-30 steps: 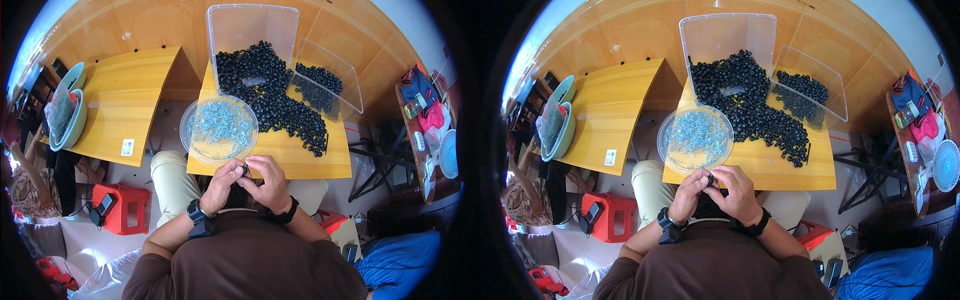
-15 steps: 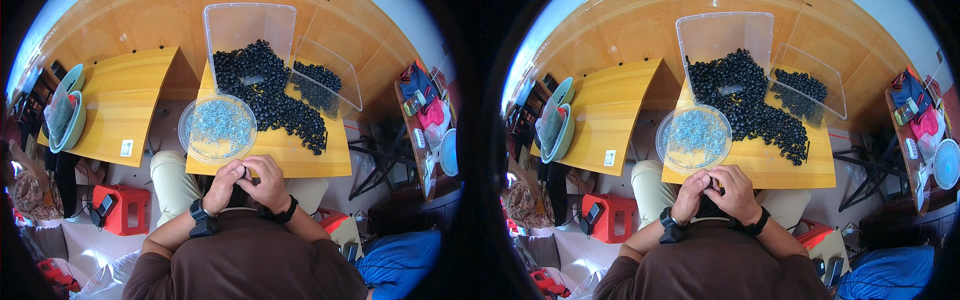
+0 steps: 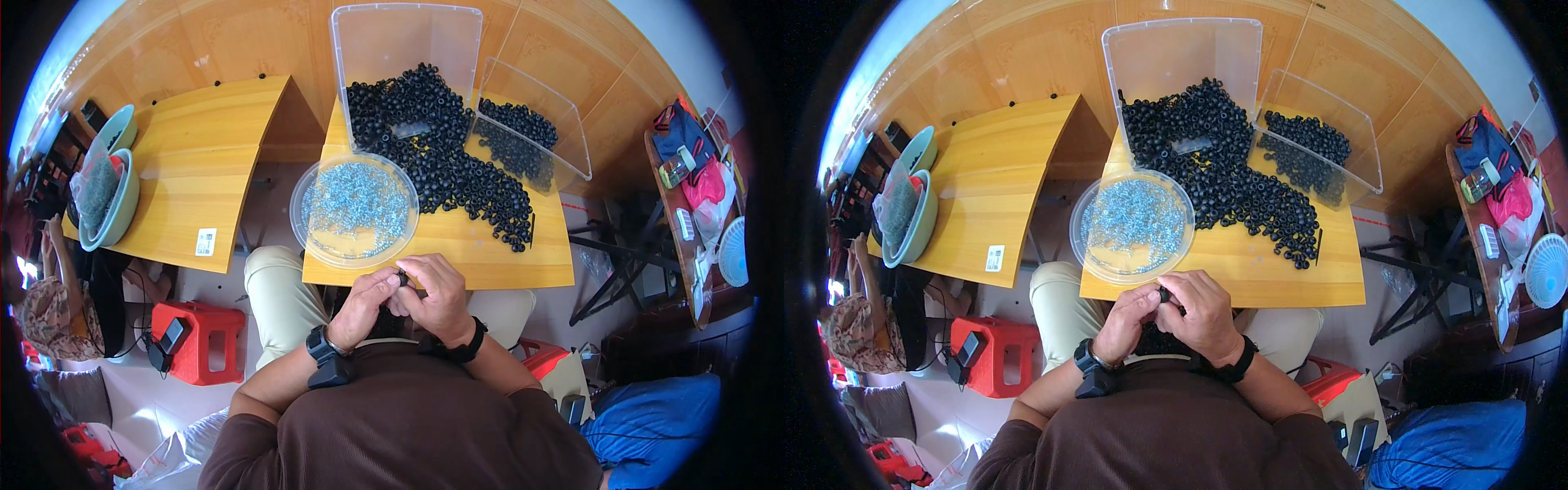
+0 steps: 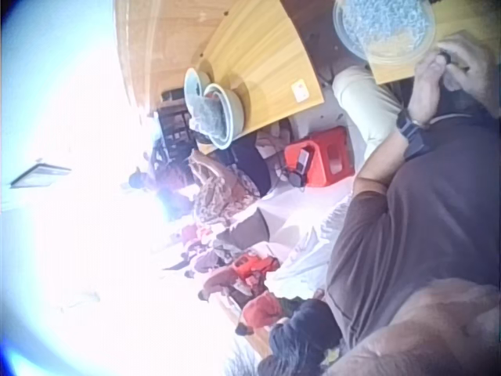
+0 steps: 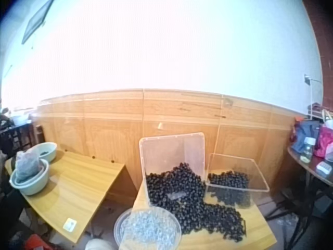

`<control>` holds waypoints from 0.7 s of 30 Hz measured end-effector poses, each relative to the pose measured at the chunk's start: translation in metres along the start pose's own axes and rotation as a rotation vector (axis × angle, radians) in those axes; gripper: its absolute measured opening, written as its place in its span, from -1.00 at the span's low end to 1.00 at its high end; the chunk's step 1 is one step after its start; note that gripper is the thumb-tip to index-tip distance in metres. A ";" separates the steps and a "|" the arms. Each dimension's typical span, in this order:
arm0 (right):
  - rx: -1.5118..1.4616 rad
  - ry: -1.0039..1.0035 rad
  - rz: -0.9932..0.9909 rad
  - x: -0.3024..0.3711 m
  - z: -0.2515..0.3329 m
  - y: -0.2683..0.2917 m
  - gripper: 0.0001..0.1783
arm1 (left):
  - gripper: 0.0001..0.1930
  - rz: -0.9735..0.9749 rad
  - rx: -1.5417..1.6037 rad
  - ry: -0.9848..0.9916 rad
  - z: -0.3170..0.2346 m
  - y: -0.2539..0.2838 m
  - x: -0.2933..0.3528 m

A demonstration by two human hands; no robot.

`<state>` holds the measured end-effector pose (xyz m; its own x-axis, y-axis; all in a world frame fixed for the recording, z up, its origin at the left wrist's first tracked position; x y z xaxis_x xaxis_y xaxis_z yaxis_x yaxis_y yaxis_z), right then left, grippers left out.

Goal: Sorting and inspecting small black and blue plastic components from large bins.

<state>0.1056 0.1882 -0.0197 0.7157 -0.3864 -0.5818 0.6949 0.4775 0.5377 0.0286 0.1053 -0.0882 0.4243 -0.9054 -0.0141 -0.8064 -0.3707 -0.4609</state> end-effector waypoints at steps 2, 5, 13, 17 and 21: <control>0.006 0.014 0.014 -0.001 0.001 0.000 -0.64 | -0.68 0.023 -0.064 -0.032 -0.003 -0.001 0.000; 0.001 0.040 0.017 -0.002 0.003 0.003 -0.64 | -0.66 0.054 -0.150 -0.046 -0.008 -0.002 0.000; -0.101 -0.014 0.033 -0.002 0.001 0.003 -0.64 | -0.69 0.070 -0.128 -0.120 -0.014 -0.008 0.002; -0.104 0.008 0.057 -0.002 0.001 0.003 -0.63 | -0.69 0.100 -0.143 -0.131 -0.016 -0.007 0.003; -0.141 0.009 0.077 -0.005 0.006 0.006 -0.62 | -0.69 0.099 -0.171 -0.118 -0.019 -0.005 0.005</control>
<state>0.1066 0.1885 -0.0100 0.7657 -0.3376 -0.5475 0.6205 0.6117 0.4907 0.0269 0.0992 -0.0694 0.3763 -0.9126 -0.1598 -0.9005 -0.3196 -0.2950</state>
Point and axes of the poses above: each hand's wrist, its own x-axis away from the middle knuckle, its own y-axis out of the back of the hand, z = x × y, the point moved 6 cm from there along -x, towards the middle knuckle, and after that the axes turned 7 degrees about -y, right-handed, at the moved point
